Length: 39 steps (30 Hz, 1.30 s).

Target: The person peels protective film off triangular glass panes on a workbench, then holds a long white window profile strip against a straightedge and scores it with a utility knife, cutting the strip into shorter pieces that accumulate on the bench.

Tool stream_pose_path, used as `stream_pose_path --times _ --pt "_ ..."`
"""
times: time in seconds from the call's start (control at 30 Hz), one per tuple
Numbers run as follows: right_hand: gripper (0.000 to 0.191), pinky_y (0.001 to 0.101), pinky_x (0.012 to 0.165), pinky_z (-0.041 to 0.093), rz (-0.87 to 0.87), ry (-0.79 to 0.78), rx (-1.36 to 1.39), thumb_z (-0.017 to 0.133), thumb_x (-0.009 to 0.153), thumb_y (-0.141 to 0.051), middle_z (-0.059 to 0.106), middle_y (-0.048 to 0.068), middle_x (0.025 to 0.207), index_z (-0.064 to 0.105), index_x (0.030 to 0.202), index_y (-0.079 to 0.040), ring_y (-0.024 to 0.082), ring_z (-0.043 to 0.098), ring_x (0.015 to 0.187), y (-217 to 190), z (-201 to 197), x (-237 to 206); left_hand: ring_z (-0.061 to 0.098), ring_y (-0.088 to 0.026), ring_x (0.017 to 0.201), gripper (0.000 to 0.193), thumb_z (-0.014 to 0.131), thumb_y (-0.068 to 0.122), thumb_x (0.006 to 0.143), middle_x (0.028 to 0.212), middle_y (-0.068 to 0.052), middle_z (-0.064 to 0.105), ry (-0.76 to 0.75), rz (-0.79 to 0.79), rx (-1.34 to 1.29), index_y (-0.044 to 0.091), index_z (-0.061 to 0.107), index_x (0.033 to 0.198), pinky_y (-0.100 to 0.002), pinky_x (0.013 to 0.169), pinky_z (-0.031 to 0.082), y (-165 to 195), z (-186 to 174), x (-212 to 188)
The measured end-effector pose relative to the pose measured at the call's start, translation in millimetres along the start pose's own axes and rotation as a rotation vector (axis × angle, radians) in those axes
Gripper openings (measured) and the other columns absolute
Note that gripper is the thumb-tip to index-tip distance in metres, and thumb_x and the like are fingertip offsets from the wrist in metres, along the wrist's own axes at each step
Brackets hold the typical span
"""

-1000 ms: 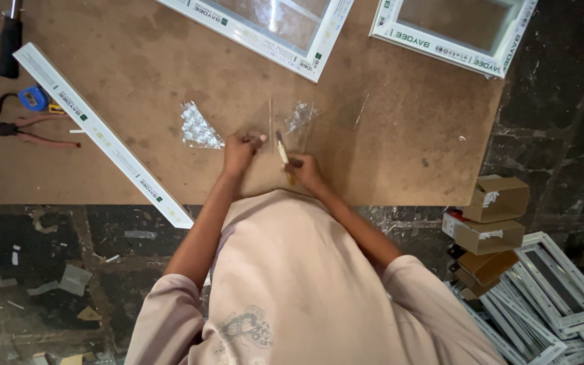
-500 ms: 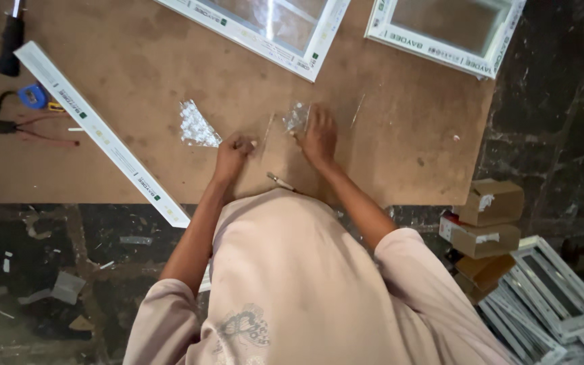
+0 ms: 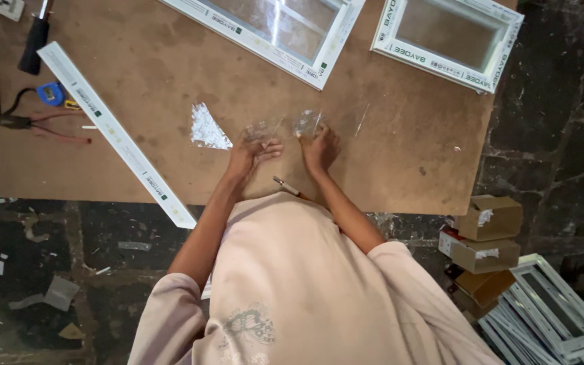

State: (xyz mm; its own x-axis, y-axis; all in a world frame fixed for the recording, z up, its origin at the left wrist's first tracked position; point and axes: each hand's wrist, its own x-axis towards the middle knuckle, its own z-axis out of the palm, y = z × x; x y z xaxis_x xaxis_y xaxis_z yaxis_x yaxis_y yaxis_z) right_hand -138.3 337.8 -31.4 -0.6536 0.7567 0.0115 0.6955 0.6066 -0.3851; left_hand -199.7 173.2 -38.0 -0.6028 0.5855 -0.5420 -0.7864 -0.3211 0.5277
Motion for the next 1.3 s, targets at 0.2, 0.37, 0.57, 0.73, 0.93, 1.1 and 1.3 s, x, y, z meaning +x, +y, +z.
stream_pose_path --times 0.2,0.37,0.57,0.73,0.93,1.1,1.3 --pt "0.070 0.0534 0.096 0.045 0.059 0.001 -0.049 0.093 0.065 -0.043 0.066 0.013 0.121 0.063 0.119 -0.010 0.035 0.057 0.120 -15.6 -2.1 -2.5 0.073 -0.039 0.108 0.030 0.044 -0.006 0.092 0.121 -0.030 0.067 -0.021 -0.058 0.204 -0.006 0.048 0.121 -0.046 0.095 0.062 9.8 -3.4 0.6" --pt "0.058 0.0519 0.096 0.045 0.232 -0.026 -0.028 0.092 0.060 -0.034 0.068 0.009 0.118 0.068 0.110 -0.016 0.033 0.058 0.118 -18.4 4.5 2.5 0.072 -0.039 0.110 0.022 0.044 -0.002 0.099 0.123 -0.030 0.065 -0.063 -0.149 0.258 -0.008 0.050 0.119 -0.046 0.094 0.062 23.7 -2.9 -1.0" --pt "0.026 0.0384 0.071 0.050 0.413 -0.327 0.417 0.086 0.082 -0.024 0.072 0.004 0.090 0.075 0.100 -0.009 0.024 0.066 0.082 -6.4 0.9 8.1 0.070 -0.038 0.110 0.032 0.042 -0.005 0.095 0.122 -0.028 0.065 -0.089 -0.110 0.229 -0.003 0.050 0.126 -0.046 0.093 0.061 33.3 -11.7 1.9" --pt "0.006 0.0269 0.059 0.046 0.623 -0.726 1.262 0.074 0.096 -0.013 0.069 0.000 0.082 0.072 0.099 -0.008 0.011 0.064 0.071 4.8 -11.1 -3.8 0.071 -0.038 0.111 0.024 0.047 0.001 0.097 0.119 -0.027 0.066 -0.065 -0.023 0.096 -0.005 0.050 0.121 -0.047 0.096 0.061 23.4 -18.9 3.5" --pt "0.013 0.0276 0.069 0.060 0.466 -0.779 1.218 0.071 0.091 -0.014 0.077 0.004 0.085 0.073 0.097 -0.003 0.014 0.074 0.076 -21.2 -12.6 -31.1 0.066 -0.021 0.101 0.026 0.055 0.021 0.110 0.113 -0.014 0.066 -0.035 0.073 0.203 -0.002 0.060 0.121 -0.037 0.089 0.056 3.3 -9.2 2.3" --pt "0.019 0.0271 0.058 0.050 0.354 -0.689 0.894 0.079 0.094 -0.016 0.072 0.008 0.080 0.075 0.092 0.002 0.012 0.064 0.067 -18.7 -9.8 -37.0 0.066 -0.018 0.101 0.028 0.062 0.011 0.102 0.110 -0.010 0.070 0.013 0.093 0.406 -0.004 0.060 0.125 -0.032 0.087 0.055 -9.6 -1.6 0.0" --pt "0.028 0.0359 0.070 0.053 0.001 -0.443 0.435 0.082 0.093 -0.028 0.074 0.012 0.083 0.076 0.097 0.000 0.026 0.071 0.076 9.2 -3.5 -10.0 0.074 -0.026 0.092 0.035 0.053 0.001 0.095 0.109 -0.017 0.072 0.028 0.019 0.151 -0.001 0.054 0.130 -0.039 0.081 0.064 -9.7 -11.8 -2.3"
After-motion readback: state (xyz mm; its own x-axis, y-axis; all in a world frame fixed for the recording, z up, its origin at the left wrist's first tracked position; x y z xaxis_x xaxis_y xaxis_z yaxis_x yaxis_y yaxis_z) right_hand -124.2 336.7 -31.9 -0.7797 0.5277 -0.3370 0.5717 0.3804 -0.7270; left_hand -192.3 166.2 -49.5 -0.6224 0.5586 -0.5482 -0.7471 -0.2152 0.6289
